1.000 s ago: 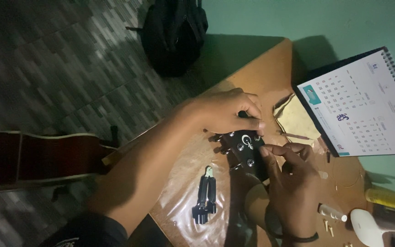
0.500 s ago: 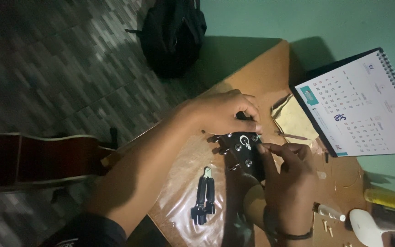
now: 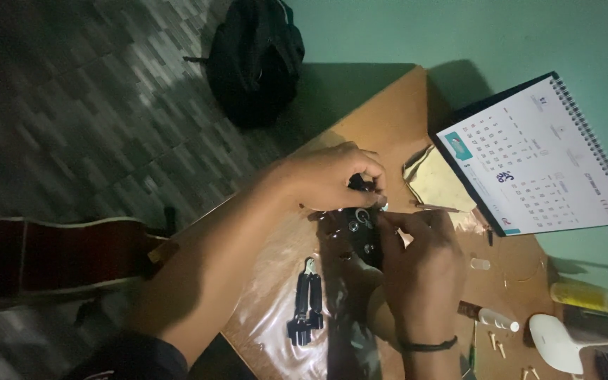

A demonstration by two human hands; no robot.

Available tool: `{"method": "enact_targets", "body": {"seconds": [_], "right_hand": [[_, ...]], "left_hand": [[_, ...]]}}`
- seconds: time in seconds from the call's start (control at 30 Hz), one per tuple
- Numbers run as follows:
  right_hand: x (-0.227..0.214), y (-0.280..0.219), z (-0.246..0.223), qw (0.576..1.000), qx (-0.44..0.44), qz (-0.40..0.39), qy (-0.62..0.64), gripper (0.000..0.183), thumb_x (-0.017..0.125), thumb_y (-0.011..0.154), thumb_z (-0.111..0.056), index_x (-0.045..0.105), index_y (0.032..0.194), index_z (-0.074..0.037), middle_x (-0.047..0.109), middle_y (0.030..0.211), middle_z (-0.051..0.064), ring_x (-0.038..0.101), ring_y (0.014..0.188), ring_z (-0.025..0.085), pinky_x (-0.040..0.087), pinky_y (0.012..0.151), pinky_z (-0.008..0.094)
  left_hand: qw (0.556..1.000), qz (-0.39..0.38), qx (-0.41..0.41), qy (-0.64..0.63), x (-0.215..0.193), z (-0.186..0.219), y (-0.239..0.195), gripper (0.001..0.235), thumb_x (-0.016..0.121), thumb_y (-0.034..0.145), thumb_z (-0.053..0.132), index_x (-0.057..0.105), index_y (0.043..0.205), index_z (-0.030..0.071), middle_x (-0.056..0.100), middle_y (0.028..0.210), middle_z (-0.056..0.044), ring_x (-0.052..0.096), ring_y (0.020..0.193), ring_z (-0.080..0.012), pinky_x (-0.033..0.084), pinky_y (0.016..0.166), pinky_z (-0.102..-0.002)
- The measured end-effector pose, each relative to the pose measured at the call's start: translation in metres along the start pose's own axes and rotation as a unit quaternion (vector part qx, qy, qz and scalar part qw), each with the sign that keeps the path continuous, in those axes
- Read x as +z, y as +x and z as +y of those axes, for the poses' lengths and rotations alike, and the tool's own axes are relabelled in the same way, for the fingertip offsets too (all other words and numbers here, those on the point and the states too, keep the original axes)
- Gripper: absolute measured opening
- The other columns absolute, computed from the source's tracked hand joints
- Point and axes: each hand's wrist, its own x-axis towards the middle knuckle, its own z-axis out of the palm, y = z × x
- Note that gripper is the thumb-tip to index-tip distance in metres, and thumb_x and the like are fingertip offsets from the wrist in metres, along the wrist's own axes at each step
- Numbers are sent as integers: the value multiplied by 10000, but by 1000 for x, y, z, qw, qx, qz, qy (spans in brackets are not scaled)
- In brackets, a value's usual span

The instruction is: The person replaces the strings on an acoustic guitar. They thread new strings through the tuning pegs on the headstock, wind them around the posts, and then secure the other ends at the bridge on the guitar body.

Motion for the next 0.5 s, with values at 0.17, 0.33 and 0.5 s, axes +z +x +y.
{"method": "enact_targets", "body": {"seconds": [0.17,0.33,0.5], "right_hand": [[1,-4,-5,999,36,-1,-2,65,788,896,-269,828,897,-218,671,962,62,695,846,282,481,594,437],[2,-9,-4,1000,-3,17,-26,73,790,906,-225,818,942,-167,696,909,48,664,737,255,474,536,391],[2,-7,-4,999,-24,46,0,44,811,881,-178,817,918,-155,690,938,90,679,763,264,501,609,395]], "left_hand": [[999,24,29,19,7,-1,3,183,663,935,344,741,909,181,727,1020,8,695,1016,-178,465,869,-335],[998,8,61,-8,2,9,0,137,666,978,224,704,870,149,728,952,41,642,921,-142,468,751,-323],[997,28,64,27,6,7,-3,144,660,987,205,649,871,120,695,930,-2,628,887,-184,436,743,-342]]}}
